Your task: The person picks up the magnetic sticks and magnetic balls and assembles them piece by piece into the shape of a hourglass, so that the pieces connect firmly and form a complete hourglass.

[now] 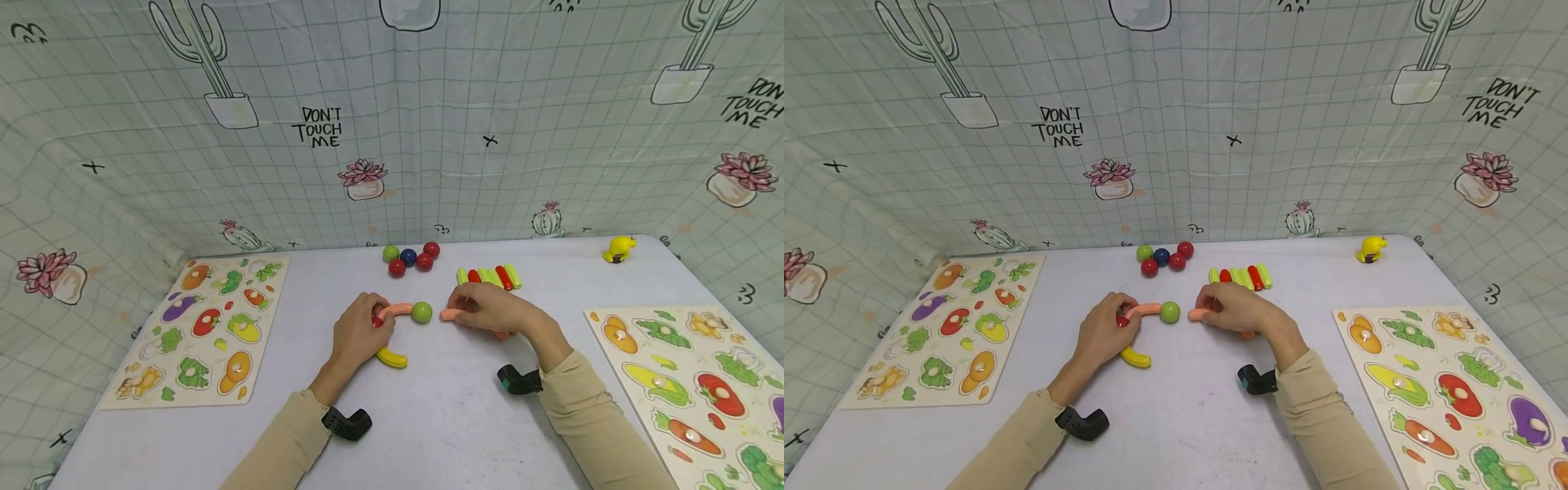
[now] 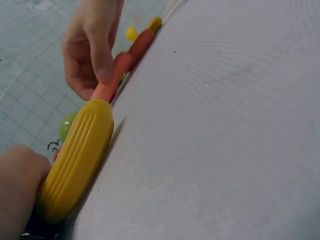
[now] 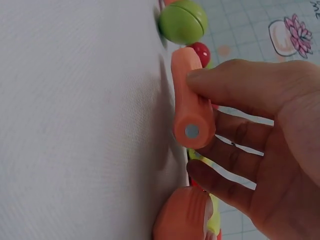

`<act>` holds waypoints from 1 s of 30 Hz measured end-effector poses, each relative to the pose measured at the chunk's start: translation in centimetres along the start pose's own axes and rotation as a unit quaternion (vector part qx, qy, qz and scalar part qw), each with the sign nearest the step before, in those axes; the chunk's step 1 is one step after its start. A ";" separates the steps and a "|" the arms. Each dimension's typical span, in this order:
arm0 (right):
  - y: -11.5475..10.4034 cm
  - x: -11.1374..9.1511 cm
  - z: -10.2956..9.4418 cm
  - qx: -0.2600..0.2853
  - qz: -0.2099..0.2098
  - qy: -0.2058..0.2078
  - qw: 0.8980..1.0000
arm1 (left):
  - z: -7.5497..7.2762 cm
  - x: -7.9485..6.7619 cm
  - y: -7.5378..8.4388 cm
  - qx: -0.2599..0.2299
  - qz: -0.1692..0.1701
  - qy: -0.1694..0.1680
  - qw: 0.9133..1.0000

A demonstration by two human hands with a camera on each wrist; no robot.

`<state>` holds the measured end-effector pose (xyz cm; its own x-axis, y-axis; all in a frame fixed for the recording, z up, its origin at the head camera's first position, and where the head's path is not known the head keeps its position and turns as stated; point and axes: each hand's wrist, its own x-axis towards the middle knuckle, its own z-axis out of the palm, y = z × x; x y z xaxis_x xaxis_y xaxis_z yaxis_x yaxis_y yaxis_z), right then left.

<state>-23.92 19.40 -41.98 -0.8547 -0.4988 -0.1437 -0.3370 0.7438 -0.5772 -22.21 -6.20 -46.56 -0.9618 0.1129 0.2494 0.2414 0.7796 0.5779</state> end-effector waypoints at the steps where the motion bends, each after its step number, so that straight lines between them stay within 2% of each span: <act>1: 0.0 0.0 0.0 0.001 0.001 0.002 1.000 | 0.0 0.0 0.0 -0.002 -0.004 -0.002 1.000; 9: -0.4 0.1 0.2 0.017 -0.009 0.005 1.000 | 0.0 0.0 0.1 -0.005 -0.012 -0.005 1.000; 18: -0.9 0.4 0.6 -0.007 -0.020 0.035 0.999 | 0.0 0.0 0.1 0.000 -0.006 0.006 1.000; 30: -1.4 0.6 1.3 -0.011 -0.020 0.030 0.999 | 0.0 0.0 0.1 0.001 -0.008 0.009 1.000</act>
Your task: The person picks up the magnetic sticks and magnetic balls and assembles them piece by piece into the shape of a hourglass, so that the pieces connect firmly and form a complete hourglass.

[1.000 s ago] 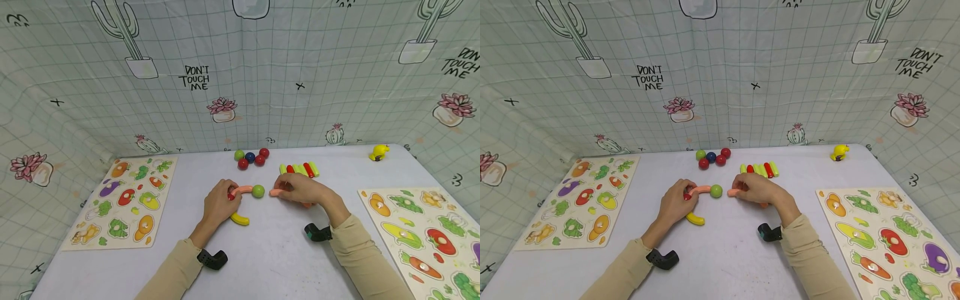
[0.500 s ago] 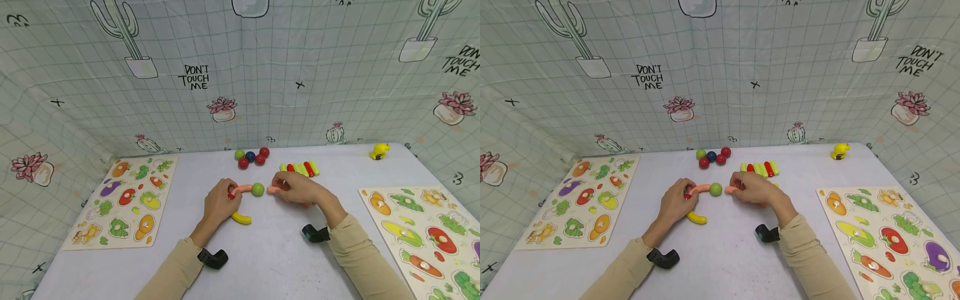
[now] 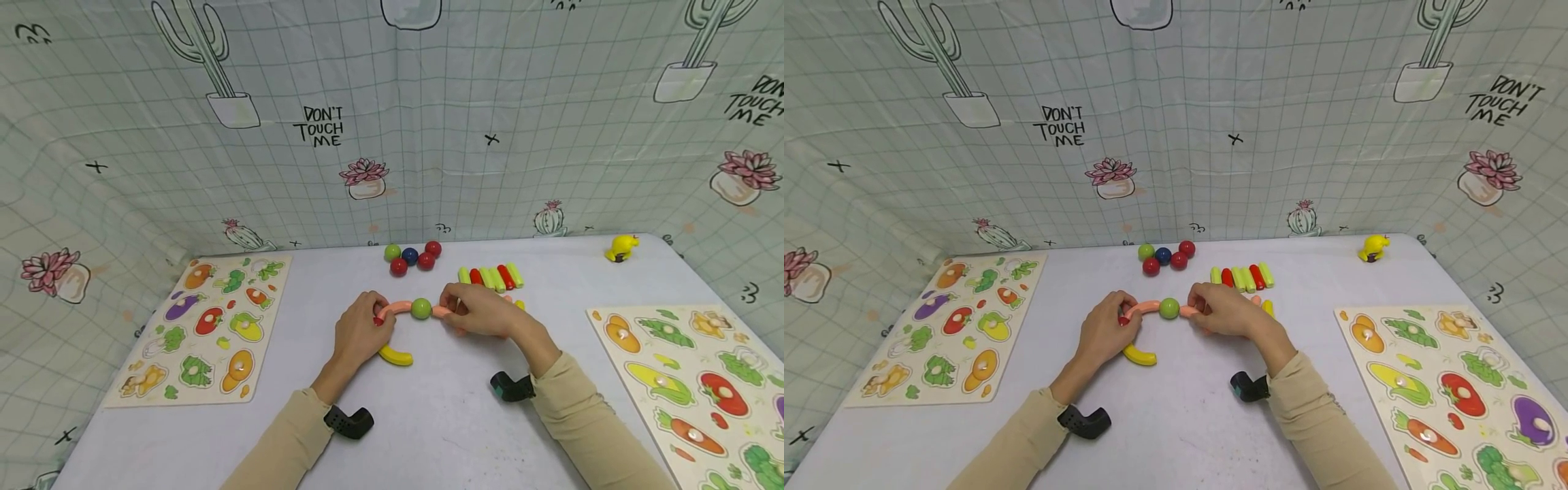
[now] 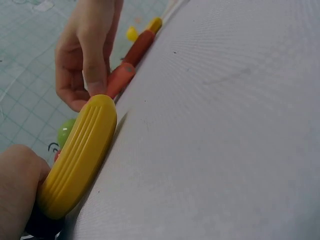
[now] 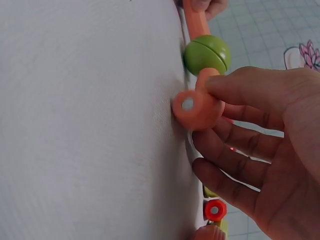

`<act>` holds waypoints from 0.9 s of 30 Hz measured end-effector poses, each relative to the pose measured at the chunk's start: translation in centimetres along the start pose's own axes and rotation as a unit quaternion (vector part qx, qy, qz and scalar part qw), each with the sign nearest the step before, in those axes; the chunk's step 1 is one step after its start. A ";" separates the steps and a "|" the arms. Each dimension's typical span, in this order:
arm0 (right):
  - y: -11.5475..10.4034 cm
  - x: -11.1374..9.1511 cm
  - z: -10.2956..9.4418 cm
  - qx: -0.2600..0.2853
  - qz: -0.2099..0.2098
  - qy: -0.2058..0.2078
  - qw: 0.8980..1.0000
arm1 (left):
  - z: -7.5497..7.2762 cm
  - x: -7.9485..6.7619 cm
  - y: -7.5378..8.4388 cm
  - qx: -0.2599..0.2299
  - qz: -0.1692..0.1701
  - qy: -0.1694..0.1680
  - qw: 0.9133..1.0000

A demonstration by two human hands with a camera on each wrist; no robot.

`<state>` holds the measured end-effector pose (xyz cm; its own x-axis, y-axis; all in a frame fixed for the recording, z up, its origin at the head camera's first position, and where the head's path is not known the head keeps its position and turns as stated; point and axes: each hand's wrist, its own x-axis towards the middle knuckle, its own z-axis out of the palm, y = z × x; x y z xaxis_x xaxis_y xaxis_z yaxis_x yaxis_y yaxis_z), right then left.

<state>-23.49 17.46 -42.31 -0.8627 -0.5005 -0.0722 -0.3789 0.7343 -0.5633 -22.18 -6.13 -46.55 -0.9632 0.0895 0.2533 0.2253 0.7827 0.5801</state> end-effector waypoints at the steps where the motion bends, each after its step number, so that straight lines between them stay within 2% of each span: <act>1: 0.0 0.0 0.0 0.001 0.001 -0.001 1.000 | 0.0 0.0 0.0 0.000 0.001 0.000 1.000; 13: -0.6 0.1 0.4 0.018 0.007 -0.015 1.000 | 0.0 0.1 0.0 0.007 -0.005 -0.001 1.000; 27: -1.0 0.5 1.3 0.013 -0.021 0.006 1.000 | 0.0 0.2 -0.3 0.011 -0.005 0.011 1.000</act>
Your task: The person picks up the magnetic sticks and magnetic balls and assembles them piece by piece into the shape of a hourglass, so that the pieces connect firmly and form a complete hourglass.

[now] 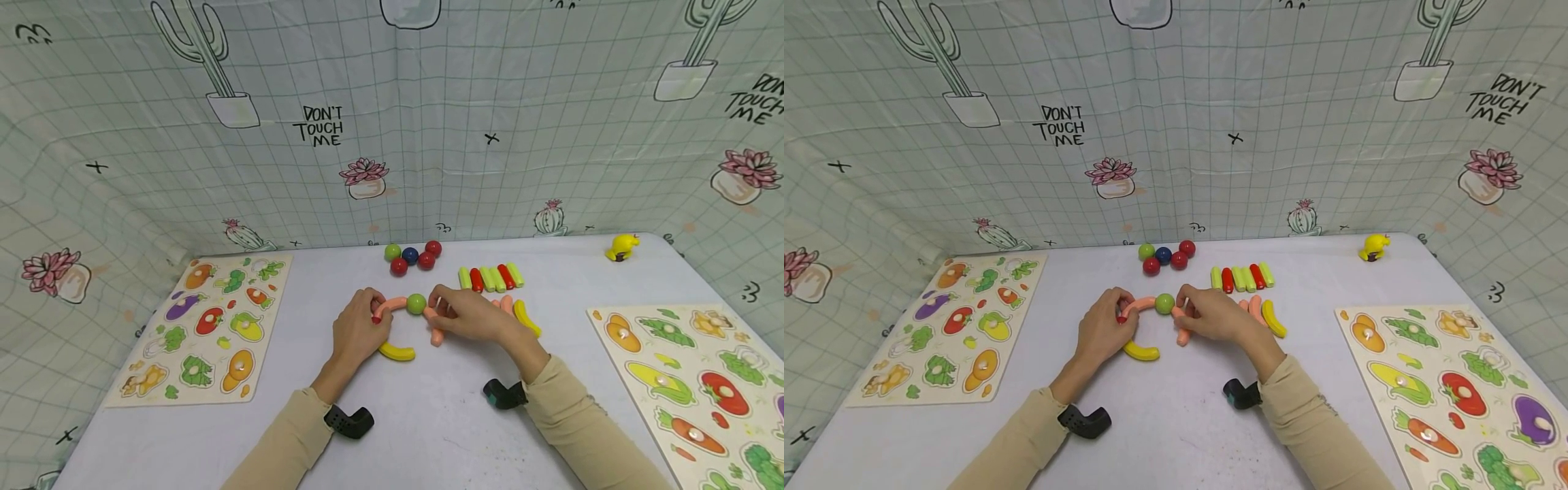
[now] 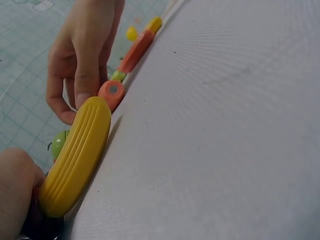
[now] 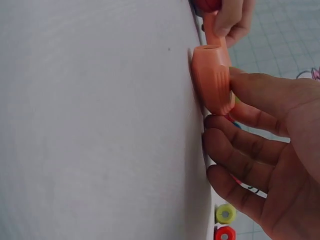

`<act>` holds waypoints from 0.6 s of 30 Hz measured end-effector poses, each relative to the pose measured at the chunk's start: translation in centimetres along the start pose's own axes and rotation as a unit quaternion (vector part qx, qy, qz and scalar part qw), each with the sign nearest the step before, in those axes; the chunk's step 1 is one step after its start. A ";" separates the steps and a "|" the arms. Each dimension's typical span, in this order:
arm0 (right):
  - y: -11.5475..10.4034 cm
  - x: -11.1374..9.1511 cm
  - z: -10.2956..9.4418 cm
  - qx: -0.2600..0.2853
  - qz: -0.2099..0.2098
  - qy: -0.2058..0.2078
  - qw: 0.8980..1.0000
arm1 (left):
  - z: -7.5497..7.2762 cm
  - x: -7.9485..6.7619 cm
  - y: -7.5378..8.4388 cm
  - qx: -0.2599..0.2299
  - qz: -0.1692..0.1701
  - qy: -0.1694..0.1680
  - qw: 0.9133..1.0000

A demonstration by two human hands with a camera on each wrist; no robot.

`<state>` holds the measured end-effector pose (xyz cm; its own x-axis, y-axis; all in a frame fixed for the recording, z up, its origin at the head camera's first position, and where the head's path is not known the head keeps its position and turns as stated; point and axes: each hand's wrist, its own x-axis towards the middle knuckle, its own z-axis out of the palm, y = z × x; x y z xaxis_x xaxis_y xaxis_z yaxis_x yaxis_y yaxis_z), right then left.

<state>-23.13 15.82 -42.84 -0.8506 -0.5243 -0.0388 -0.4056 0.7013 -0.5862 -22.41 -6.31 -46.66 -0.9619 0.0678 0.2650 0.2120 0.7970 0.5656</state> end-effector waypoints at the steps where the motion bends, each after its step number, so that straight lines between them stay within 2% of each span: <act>1: 0.0 0.0 0.1 -0.001 -0.001 0.002 1.000 | 0.0 0.0 0.0 0.000 0.001 0.001 1.000; 18: -0.2 0.1 0.2 0.006 0.012 0.005 1.000 | 0.0 0.0 0.1 -0.007 -0.003 -0.004 1.000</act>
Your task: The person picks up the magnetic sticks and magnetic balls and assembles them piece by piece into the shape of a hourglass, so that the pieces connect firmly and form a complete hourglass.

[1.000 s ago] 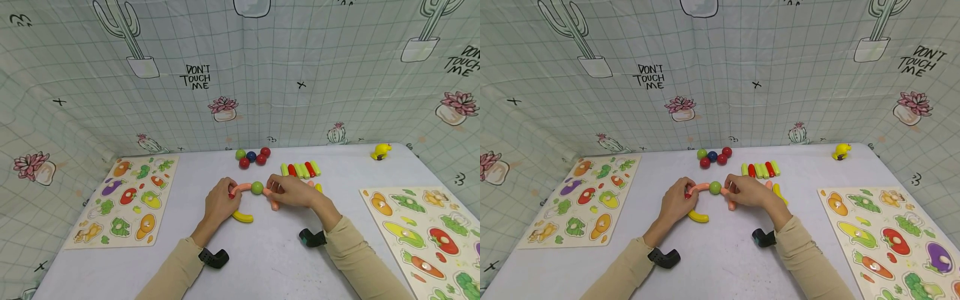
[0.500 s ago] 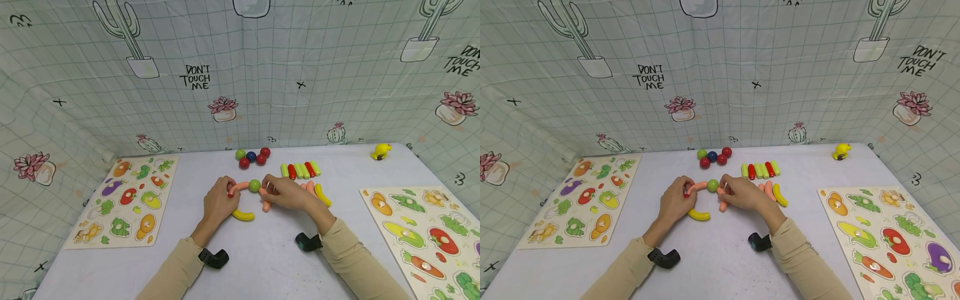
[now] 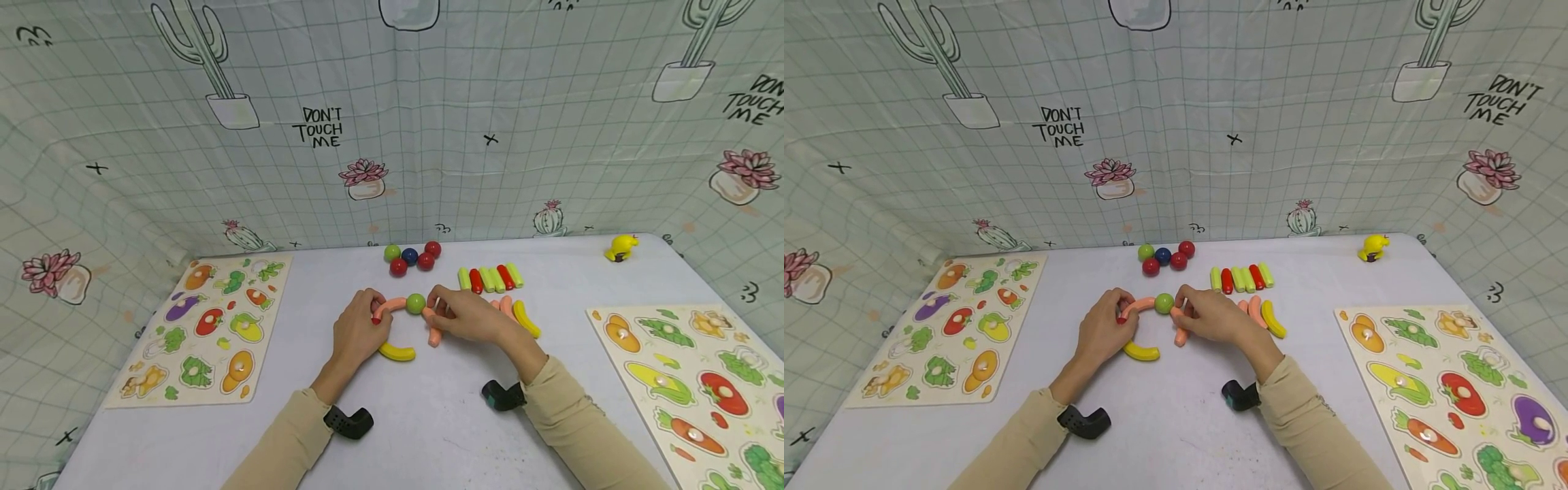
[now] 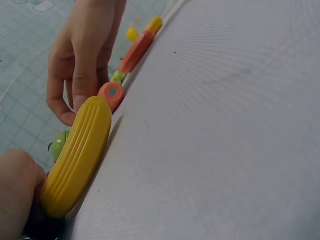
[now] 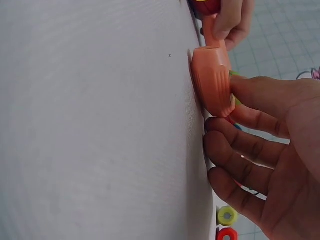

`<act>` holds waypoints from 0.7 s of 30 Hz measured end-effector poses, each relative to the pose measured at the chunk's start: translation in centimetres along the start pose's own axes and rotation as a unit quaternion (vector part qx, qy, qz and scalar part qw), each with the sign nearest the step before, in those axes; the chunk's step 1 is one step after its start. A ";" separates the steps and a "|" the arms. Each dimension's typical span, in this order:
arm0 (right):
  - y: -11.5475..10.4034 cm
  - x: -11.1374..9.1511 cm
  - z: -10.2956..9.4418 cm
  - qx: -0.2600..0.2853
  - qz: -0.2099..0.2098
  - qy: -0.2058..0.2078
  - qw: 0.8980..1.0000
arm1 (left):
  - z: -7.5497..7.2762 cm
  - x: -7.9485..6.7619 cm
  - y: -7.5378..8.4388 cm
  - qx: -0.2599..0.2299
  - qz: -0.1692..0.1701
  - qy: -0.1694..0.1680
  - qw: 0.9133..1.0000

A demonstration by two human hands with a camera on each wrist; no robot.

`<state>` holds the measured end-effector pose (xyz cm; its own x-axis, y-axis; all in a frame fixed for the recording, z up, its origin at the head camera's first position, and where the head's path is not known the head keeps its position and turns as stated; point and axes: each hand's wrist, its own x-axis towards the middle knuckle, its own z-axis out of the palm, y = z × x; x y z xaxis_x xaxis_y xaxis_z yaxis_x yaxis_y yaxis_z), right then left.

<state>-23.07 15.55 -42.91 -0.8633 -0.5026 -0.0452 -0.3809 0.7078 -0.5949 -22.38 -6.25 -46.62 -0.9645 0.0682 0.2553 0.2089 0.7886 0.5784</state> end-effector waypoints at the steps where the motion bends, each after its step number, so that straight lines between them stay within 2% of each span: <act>1: 0.0 0.0 0.0 0.000 -0.001 0.000 1.000 | 0.0 0.0 0.0 0.000 0.001 0.000 1.000; 21: -0.2 0.0 0.3 -0.014 -0.017 0.015 1.000 | 0.1 0.1 -0.1 -0.001 -0.005 -0.005 1.000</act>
<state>-22.91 15.25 -42.98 -0.8596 -0.5110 -0.0010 -0.4181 0.7043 -0.5737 -22.49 -6.26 -46.68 -0.9679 0.0670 0.2421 0.2003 0.7875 0.5829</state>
